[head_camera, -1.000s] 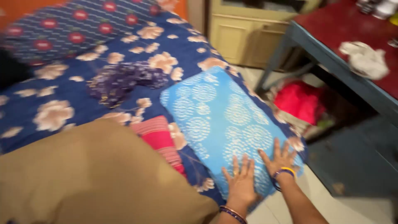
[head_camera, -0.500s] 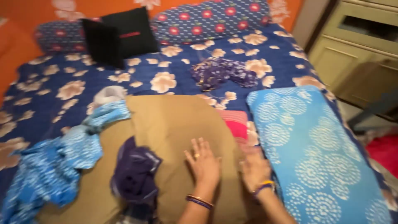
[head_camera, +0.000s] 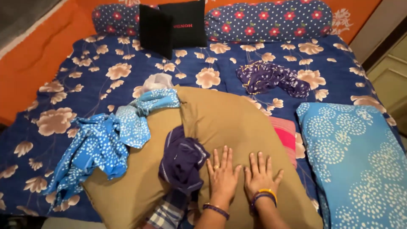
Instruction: The person inserts a pink and red striped pillow into a light blue patterned pillowcase on a bed. They align the pillow, pull the case over it, and smooth the fabric to fit the pillow fully.
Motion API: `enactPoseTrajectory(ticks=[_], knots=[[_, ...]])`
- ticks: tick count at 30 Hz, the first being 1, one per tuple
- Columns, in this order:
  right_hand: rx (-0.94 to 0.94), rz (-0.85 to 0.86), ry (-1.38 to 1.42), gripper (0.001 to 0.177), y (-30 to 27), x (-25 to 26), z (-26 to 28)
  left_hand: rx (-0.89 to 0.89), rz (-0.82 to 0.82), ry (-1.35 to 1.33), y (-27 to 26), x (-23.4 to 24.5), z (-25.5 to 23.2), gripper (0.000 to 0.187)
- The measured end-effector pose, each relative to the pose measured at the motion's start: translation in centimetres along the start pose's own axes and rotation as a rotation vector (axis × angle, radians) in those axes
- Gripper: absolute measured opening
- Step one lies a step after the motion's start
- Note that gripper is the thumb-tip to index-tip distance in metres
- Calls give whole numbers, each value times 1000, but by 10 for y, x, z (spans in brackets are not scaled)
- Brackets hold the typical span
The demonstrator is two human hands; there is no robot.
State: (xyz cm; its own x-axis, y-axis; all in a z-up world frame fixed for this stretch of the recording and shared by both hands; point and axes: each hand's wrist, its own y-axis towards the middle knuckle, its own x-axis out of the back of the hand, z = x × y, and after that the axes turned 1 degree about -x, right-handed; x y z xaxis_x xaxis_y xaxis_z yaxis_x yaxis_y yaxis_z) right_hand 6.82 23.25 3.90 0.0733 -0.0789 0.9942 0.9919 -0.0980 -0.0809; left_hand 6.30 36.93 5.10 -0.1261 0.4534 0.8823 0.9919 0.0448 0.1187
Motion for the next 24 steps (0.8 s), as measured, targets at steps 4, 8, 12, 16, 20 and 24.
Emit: enactPoseTrajectory(ticks=[4,8,12,16,20,24], knots=[[-62,4,-10,62,11,-4,15,10,7,-20,6,-7,1,69],[-125,-56,-27,65,16,-22,26,26,57,-81,9,-6,7,67],[-120,-176,-25,66,14,-29,25,-7,12,-94,4,-10,8,66],[-124,-185,-20,65,15,-34,23,-19,3,-64,6,-9,9,66],[-109,-202,-2,65,17,-26,25,-75,46,3,20,-6,21,69],[-96,-156,-16,67,20,-15,29,-72,-24,128,35,12,33,76]])
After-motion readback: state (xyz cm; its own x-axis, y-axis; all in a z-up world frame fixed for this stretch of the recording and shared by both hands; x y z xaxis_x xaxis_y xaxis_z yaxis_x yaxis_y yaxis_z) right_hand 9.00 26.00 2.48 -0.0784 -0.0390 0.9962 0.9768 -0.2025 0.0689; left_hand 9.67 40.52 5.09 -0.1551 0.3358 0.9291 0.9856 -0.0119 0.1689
